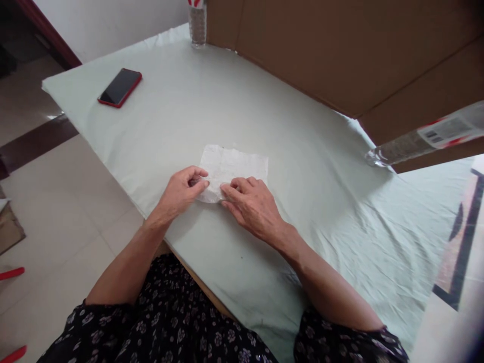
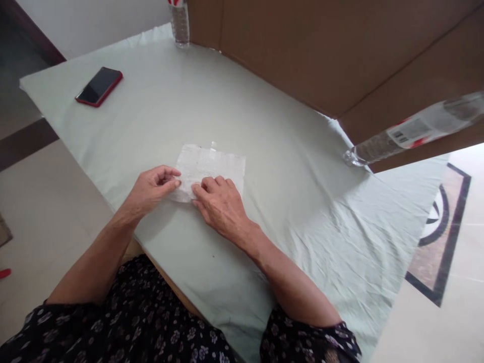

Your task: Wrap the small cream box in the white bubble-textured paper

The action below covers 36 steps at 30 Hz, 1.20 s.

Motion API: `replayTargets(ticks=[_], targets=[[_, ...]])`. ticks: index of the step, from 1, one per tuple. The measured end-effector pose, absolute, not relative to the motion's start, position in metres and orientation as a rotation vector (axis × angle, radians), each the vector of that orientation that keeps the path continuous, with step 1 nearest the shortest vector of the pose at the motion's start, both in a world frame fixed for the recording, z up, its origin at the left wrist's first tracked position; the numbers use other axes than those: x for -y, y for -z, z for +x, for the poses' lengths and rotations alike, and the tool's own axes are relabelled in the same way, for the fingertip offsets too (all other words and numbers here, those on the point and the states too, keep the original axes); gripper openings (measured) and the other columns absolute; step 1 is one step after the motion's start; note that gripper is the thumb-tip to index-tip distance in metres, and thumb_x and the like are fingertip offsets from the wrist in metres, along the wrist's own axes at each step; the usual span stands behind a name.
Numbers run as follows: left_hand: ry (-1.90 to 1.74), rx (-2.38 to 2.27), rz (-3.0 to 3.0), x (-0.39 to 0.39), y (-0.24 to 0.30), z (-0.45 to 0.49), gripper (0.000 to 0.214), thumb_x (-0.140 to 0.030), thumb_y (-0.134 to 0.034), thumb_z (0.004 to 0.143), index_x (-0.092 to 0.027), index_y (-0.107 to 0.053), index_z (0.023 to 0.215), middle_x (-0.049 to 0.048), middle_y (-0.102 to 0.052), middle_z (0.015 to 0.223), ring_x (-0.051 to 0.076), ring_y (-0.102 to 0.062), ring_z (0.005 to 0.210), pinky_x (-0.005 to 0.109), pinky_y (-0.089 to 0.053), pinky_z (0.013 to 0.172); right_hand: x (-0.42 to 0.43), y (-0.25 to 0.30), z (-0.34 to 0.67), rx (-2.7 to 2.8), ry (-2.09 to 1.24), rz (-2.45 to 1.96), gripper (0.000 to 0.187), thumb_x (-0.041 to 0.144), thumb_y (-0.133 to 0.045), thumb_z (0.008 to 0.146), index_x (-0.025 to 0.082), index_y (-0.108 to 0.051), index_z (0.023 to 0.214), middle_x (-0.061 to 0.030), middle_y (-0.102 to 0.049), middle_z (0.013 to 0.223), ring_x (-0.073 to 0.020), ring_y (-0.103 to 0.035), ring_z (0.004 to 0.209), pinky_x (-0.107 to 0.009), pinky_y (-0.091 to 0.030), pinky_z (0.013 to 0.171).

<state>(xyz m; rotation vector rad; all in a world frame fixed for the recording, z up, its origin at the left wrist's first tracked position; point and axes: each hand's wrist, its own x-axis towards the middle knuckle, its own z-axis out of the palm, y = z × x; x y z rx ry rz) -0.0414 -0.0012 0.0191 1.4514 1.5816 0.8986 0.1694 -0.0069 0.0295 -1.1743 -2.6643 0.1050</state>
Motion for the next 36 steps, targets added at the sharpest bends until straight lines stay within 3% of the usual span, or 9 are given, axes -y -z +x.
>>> replayTargets(ticks=[2,5,10,16,21,27,32,36], targets=[[-0.924,-1.674,1.449,0.003,-0.017,-0.049,0.030,-0.041,-0.065,0.079,-0.018,-0.070,0.098,-0.0024,-0.060,0.069,0.013,-0.053,0.062,0.026,-0.045,0.061,0.008,-0.030,0.168,2.694,-0.023,-1.181,0.017,0.027,-0.058,0.099,0.020,-0.066,0.112,-0.0068,-0.069,0.102,-0.0215,-0.048,0.082,-0.036,-0.030,0.075],[-0.901,-1.839,1.465,0.008,-0.017,-0.056,0.042,-0.050,-0.065,0.080,-0.017,-0.069,0.105,0.0015,-0.066,0.079,0.016,-0.059,0.070,0.029,-0.048,0.067,0.010,-0.030,0.167,2.720,0.083,-1.182,0.021,0.025,-0.052,0.101,0.019,-0.065,0.116,-0.0071,-0.067,0.099,-0.0205,-0.046,0.079,-0.037,-0.027,0.073],[-0.605,-2.010,1.542,0.013,-0.022,-0.058,0.062,-0.061,-0.071,0.073,-0.016,-0.069,0.116,0.0046,-0.071,0.081,0.024,-0.066,0.076,0.035,-0.051,0.073,0.011,-0.032,0.163,2.763,0.137,-1.157,0.028,0.020,-0.041,0.104,0.020,-0.063,0.119,-0.0082,-0.065,0.095,-0.0201,-0.045,0.076,-0.038,-0.023,0.072],[-0.559,-2.017,1.650,0.002,-0.017,-0.050,0.038,-0.054,-0.074,0.071,-0.020,-0.069,0.087,0.0007,-0.064,0.063,0.020,-0.058,0.060,0.030,-0.042,0.059,0.005,-0.043,0.155,2.845,0.128,-1.157,0.028,0.014,-0.040,0.100,0.019,-0.068,0.102,-0.0099,-0.065,0.092,-0.0187,-0.046,0.071,-0.039,-0.019,0.070],[-0.434,-1.935,1.644,-0.002,-0.019,-0.046,0.030,-0.041,-0.067,0.074,-0.022,-0.055,0.054,-0.0033,-0.048,0.049,0.014,-0.042,0.050,0.028,-0.028,0.051,0.001,-0.053,0.150,2.968,0.096,-1.106,0.024,0.015,-0.045,0.097,0.018,-0.068,0.094,-0.0117,-0.065,0.093,-0.0201,-0.050,0.072,-0.039,-0.019,0.070],[-0.695,-1.795,1.573,0.006,-0.027,-0.039,0.027,-0.034,-0.063,0.074,-0.020,-0.048,0.055,-0.0036,-0.050,0.056,0.012,-0.044,0.056,0.026,-0.032,0.053,-0.001,-0.054,0.148,2.986,0.059,-1.103,0.024,0.011,-0.044,0.095,0.017,-0.067,0.091,-0.0123,-0.066,0.092,-0.0209,-0.053,0.071,-0.038,-0.020,0.069],[-0.880,-1.552,1.204,0.006,-0.022,-0.026,0.024,-0.037,-0.064,0.073,-0.021,-0.050,0.062,-0.0031,-0.052,0.056,0.012,-0.050,0.051,0.024,-0.042,0.047,-0.003,-0.055,0.148,2.970,-0.038,-1.195,0.023,0.015,-0.045,0.095,0.012,-0.061,0.112,-0.0133,-0.069,0.094,-0.0260,-0.059,0.078,-0.039,-0.026,0.073],[-0.949,-1.492,1.152,0.005,-0.021,-0.012,0.015,-0.032,-0.065,0.071,-0.020,-0.056,0.066,-0.0013,-0.059,0.059,0.012,-0.055,0.052,0.023,-0.046,0.046,-0.004,-0.054,0.150,2.875,-0.180,-1.262,0.043,0.024,-0.051,0.093,0.007,-0.048,0.132,-0.0160,-0.071,0.100,-0.0309,-0.063,0.088,-0.040,-0.033,0.076]])
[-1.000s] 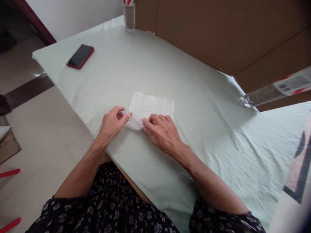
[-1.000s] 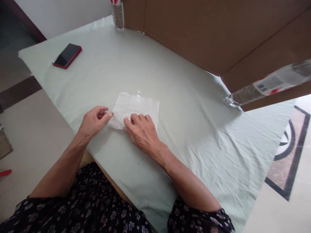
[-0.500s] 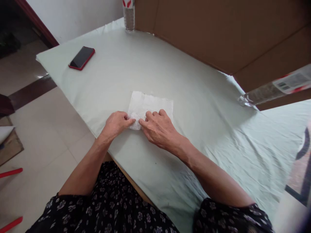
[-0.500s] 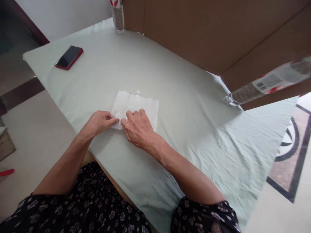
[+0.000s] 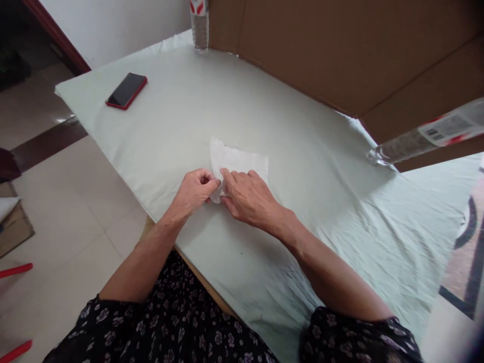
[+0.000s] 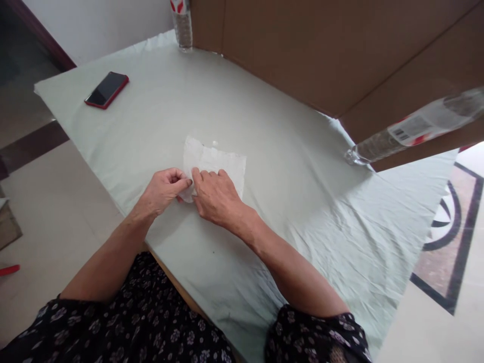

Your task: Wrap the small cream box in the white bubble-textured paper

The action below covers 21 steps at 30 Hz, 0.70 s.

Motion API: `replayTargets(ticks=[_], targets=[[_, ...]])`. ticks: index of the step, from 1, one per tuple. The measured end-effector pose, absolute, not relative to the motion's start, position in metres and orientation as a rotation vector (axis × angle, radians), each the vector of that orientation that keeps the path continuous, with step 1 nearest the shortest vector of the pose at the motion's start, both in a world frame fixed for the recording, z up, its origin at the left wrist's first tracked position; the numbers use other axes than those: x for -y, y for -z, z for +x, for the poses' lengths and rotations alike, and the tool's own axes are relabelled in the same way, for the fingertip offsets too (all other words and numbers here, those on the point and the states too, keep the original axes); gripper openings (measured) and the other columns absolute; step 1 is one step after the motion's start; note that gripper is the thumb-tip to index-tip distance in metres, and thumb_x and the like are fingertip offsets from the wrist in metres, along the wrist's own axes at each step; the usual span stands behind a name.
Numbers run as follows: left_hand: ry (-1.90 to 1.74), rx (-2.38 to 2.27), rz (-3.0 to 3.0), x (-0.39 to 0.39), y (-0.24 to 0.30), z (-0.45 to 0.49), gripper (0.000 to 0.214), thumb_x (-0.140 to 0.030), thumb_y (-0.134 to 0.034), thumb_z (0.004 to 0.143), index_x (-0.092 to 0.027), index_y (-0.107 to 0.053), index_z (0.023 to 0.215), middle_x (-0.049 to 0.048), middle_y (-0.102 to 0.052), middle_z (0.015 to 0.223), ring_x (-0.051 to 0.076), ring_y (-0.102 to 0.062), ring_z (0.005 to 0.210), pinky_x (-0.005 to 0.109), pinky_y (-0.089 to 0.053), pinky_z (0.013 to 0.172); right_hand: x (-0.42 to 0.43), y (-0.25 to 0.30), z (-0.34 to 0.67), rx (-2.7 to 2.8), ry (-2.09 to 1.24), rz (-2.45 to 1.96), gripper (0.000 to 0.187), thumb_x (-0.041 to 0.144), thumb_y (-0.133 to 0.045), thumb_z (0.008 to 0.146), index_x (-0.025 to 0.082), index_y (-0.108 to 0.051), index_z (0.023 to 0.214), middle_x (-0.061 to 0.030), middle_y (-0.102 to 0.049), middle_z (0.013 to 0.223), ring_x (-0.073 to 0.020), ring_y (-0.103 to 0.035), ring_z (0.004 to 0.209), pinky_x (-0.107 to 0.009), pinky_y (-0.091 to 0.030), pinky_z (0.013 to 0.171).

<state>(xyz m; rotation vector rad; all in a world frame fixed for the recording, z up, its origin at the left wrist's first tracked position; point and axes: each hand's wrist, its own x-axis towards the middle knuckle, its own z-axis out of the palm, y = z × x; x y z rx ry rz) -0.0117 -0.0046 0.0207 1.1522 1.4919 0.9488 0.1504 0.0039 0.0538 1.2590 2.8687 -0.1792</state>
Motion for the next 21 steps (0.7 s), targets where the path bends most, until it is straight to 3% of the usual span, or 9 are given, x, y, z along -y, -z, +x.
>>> replayTargets(ticks=[4,12,17,21], targets=[[-0.888,-1.452,1.307,0.008,-0.029,-0.006,0.011,-0.028,-0.060,0.072,-0.019,-0.064,0.070,0.0009,-0.067,0.069,0.013,-0.059,0.061,0.025,-0.049,0.053,-0.002,-0.053,0.159,-2.899,0.318,1.329,0.055,0.018,-0.047,0.087,0.005,-0.040,0.140,-0.0163,-0.073,0.102,-0.0296,-0.062,0.088,-0.040,-0.038,0.077],[-0.740,-1.335,1.698,0.012,-0.037,-0.014,0.032,-0.016,-0.048,0.081,-0.021,-0.078,0.089,0.0030,-0.071,0.085,0.016,-0.062,0.073,0.030,-0.053,0.072,0.000,-0.045,0.180,-2.990,0.580,1.311,0.068,0.008,-0.043,0.080,0.008,-0.035,0.147,-0.0159,-0.071,0.112,-0.0268,-0.062,0.093,-0.044,-0.047,0.083],[-0.849,-1.461,2.039,0.017,-0.027,-0.005,0.016,-0.019,-0.059,0.087,-0.020,-0.075,0.089,0.0082,-0.067,0.105,0.019,-0.065,0.093,0.032,-0.053,0.081,0.005,-0.047,0.197,-3.105,0.680,1.569,0.054,0.020,-0.049,0.089,0.019,-0.047,0.143,-0.0099,-0.073,0.112,-0.0238,-0.065,0.093,-0.045,-0.050,0.090],[-0.894,-1.408,2.193,0.018,-0.020,-0.003,0.016,-0.015,-0.055,0.092,-0.019,-0.071,0.092,0.0104,-0.069,0.111,0.022,-0.065,0.103,0.034,-0.053,0.088,0.015,-0.046,0.232,-2.863,0.713,2.120,0.039,0.034,-0.057,0.091,0.020,-0.062,0.128,-0.0090,-0.075,0.101,-0.0201,-0.065,0.074,-0.038,-0.053,0.074]])
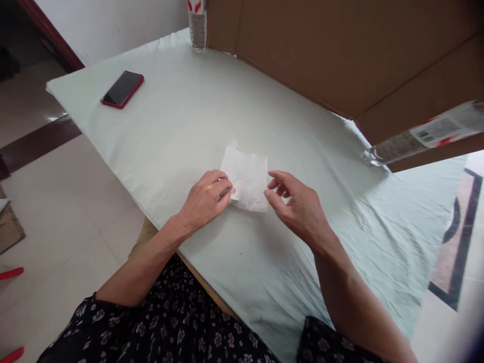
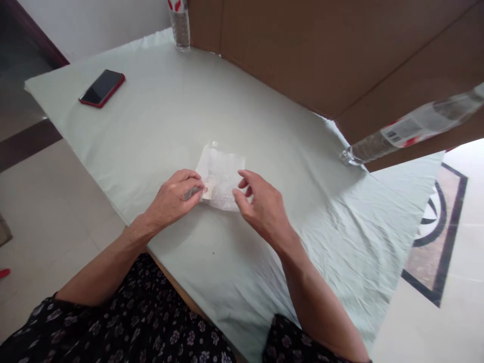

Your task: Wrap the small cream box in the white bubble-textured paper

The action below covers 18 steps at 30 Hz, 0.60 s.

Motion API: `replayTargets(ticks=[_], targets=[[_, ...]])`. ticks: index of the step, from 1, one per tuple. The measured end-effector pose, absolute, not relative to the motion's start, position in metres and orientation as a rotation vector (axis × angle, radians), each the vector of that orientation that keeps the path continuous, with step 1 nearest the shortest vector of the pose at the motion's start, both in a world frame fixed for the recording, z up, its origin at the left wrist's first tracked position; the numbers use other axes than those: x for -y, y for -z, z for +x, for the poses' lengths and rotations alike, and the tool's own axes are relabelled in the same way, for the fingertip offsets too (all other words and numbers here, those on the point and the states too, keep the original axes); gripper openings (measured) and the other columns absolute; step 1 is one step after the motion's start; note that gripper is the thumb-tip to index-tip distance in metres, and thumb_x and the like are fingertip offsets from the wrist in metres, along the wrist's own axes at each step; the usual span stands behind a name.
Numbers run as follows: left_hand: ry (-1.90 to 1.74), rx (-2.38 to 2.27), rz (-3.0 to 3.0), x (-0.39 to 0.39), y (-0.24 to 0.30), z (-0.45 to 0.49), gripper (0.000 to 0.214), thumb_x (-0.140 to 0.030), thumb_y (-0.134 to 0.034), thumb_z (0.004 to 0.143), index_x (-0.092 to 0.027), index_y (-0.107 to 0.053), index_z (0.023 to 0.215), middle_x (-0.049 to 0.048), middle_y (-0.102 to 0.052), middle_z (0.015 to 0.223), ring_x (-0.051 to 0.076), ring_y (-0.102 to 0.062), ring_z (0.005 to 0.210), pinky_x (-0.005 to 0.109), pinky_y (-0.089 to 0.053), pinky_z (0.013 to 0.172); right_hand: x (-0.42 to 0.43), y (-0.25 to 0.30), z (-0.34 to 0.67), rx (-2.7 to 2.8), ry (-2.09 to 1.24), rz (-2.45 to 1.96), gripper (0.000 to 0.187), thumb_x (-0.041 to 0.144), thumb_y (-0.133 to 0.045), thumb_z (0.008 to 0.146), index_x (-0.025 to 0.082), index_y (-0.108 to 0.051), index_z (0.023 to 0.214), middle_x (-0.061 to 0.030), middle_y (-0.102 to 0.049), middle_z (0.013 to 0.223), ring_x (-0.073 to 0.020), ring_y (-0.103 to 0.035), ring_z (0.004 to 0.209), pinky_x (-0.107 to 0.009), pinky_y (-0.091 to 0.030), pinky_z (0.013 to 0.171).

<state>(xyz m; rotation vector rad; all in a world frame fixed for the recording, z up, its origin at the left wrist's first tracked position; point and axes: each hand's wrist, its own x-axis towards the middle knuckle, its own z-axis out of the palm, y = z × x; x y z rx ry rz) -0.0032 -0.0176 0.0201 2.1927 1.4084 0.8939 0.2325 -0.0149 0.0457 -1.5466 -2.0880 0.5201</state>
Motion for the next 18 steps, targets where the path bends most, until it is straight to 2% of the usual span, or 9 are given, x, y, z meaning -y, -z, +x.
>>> replayTargets(ticks=[2,5,11,16,18], targets=[[-0.902,-1.393,2.231,0.017,-0.018,-0.003,0.017,-0.014,-0.053,0.092,-0.018,-0.070,0.097,0.0109,-0.070,0.108,0.023,-0.065,0.105,0.035,-0.053,0.089,0.022,-0.040,0.250,2.033,-0.578,-1.705,0.039,0.043,-0.060,0.091,0.019,-0.066,0.121,-0.0080,-0.075,0.093,-0.0189,-0.064,0.066,-0.037,-0.053,0.069],[-0.923,-1.379,2.254,0.016,-0.015,-0.003,0.018,-0.013,-0.052,0.092,-0.017,-0.069,0.097,0.0110,-0.070,0.107,0.023,-0.065,0.103,0.035,-0.053,0.090,0.032,-0.029,0.261,2.001,-0.719,-1.821,0.047,0.054,-0.060,0.090,0.017,-0.066,0.119,-0.0076,-0.075,0.086,-0.0205,-0.066,0.066,-0.037,-0.054,0.068],[-0.919,-1.423,2.220,0.022,-0.016,0.002,0.016,-0.012,-0.053,0.090,-0.019,-0.068,0.094,0.0095,-0.068,0.105,0.022,-0.064,0.099,0.033,-0.053,0.084,0.029,-0.012,0.237,1.878,-0.843,-1.829,0.077,0.062,-0.062,0.088,0.013,-0.047,0.146,-0.0077,-0.073,0.091,-0.0208,-0.067,0.067,-0.037,-0.055,0.067],[-0.898,-1.458,2.272,0.025,-0.014,0.005,0.016,-0.012,-0.053,0.092,-0.018,-0.068,0.095,0.0095,-0.068,0.104,0.022,-0.064,0.098,0.033,-0.053,0.084,0.012,0.000,0.219,1.775,-0.840,-1.760,0.092,0.064,-0.066,0.085,0.012,-0.036,0.154,-0.0113,-0.071,0.094,-0.0236,-0.067,0.070,-0.038,-0.055,0.064],[-0.889,-1.485,2.317,0.024,-0.013,0.006,0.016,-0.014,-0.053,0.093,-0.018,-0.068,0.095,0.0093,-0.068,0.104,0.022,-0.063,0.096,0.033,-0.053,0.083,0.009,0.003,0.213,1.714,-0.852,-1.723,0.093,0.061,-0.068,0.084,0.012,-0.033,0.155,-0.0101,-0.070,0.093,-0.0237,-0.066,0.068,-0.039,-0.055,0.064]])
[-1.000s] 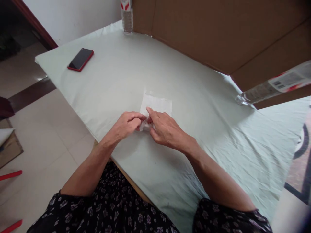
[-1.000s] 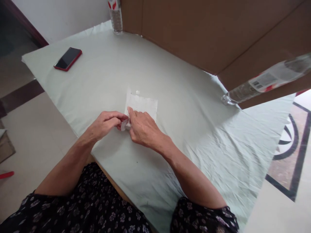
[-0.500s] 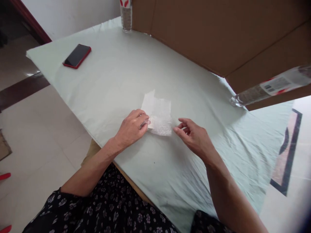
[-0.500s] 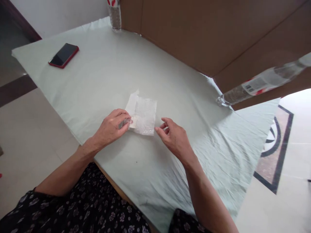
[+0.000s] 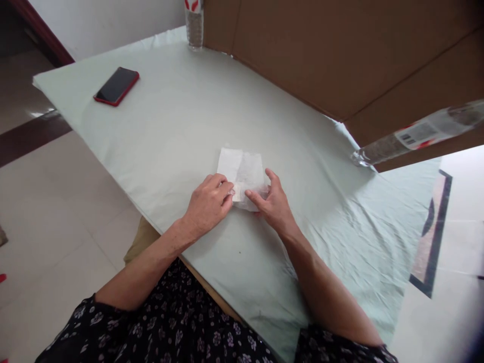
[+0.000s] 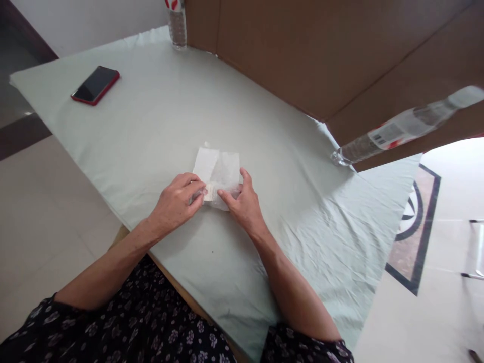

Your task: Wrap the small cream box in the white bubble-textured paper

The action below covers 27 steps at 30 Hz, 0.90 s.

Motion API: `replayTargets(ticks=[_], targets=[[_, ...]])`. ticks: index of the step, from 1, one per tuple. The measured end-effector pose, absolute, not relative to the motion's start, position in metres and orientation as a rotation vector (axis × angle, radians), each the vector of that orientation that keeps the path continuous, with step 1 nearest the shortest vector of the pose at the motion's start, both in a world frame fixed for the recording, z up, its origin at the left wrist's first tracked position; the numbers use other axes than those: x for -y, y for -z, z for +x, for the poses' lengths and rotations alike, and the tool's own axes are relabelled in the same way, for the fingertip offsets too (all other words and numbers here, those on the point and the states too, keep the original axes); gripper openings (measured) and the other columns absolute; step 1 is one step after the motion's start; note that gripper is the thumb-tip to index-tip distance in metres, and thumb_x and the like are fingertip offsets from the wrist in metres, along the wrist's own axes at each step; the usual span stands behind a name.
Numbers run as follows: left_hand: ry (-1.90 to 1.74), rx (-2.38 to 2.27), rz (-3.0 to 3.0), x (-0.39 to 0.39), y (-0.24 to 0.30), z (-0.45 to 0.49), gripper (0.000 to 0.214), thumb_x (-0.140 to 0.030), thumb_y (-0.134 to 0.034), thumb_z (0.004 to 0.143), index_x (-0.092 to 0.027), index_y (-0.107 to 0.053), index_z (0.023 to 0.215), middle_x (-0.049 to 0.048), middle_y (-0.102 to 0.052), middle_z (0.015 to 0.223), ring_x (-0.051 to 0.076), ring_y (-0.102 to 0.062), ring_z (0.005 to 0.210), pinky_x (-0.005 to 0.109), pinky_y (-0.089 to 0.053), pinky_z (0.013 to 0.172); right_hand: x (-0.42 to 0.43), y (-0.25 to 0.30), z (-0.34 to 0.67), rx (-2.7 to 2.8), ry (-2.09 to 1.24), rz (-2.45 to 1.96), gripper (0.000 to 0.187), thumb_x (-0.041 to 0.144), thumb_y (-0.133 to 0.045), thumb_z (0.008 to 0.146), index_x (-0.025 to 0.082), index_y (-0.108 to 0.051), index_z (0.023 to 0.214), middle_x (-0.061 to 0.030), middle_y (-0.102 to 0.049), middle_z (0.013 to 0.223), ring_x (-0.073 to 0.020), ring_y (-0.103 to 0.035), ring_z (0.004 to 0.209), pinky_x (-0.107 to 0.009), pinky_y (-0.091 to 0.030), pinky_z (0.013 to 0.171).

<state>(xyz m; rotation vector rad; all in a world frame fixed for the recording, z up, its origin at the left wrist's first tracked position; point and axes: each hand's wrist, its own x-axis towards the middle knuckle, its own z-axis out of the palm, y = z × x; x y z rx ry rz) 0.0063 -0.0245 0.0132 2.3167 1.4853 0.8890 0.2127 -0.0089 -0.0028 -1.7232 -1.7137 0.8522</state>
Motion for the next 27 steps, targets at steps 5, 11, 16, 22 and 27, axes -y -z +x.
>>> replayTargets(ticks=[5,11,16,22,27], targets=[[-0.829,-1.522,2.394,0.023,-0.014,0.008,0.015,-0.015,-0.055,0.094,-0.017,-0.069,0.096,0.0089,-0.068,0.103,0.022,-0.063,0.094,0.033,-0.054,0.081,0.008,-0.003,0.195,1.586,-0.887,-1.568,0.079,0.046,-0.070,0.085,0.020,-0.037,0.152,0.0023,-0.060,0.069,-0.0204,-0.058,0.058,-0.038,-0.052,0.058],[-0.705,-1.543,2.372,0.021,-0.018,0.010,0.014,-0.013,-0.055,0.092,-0.016,-0.069,0.095,0.0092,-0.068,0.105,0.021,-0.065,0.095,0.031,-0.055,0.078,0.009,-0.018,0.173,1.431,-1.057,-1.497,0.077,0.038,-0.070,0.083,0.022,-0.037,0.151,0.0056,-0.054,0.067,-0.0152,-0.050,0.053,-0.030,-0.045,0.048],[-0.773,-1.520,2.326,0.022,-0.015,0.010,0.014,-0.014,-0.055,0.093,-0.016,-0.066,0.100,0.0085,-0.066,0.104,0.020,-0.064,0.096,0.030,-0.055,0.081,0.009,-0.018,0.173,1.326,-1.054,-1.462,0.070,0.033,-0.069,0.082,0.023,-0.042,0.146,0.0080,-0.050,0.065,-0.0137,-0.048,0.053,-0.031,-0.046,0.052],[-0.536,-1.390,2.581,0.022,-0.019,0.002,0.028,-0.011,-0.048,0.097,-0.023,-0.065,0.115,0.0084,-0.062,0.109,0.021,-0.060,0.091,0.030,-0.051,0.073,0.008,-0.001,0.195,1.088,-1.161,-1.485,0.069,0.037,-0.074,0.077,0.022,-0.045,0.137,0.0029,-0.060,0.075,-0.0148,-0.055,0.059,-0.030,-0.048,0.055],[-0.107,-1.306,2.684,0.014,-0.038,0.005,0.036,-0.010,-0.046,0.096,-0.024,-0.063,0.124,0.0109,-0.060,0.110,0.024,-0.061,0.091,0.031,-0.050,0.069,0.011,0.003,0.195,1.076,-1.206,-1.401,0.073,0.045,-0.075,0.078,0.024,-0.042,0.140,0.0045,-0.057,0.075,-0.0142,-0.055,0.059,-0.030,-0.049,0.055]])
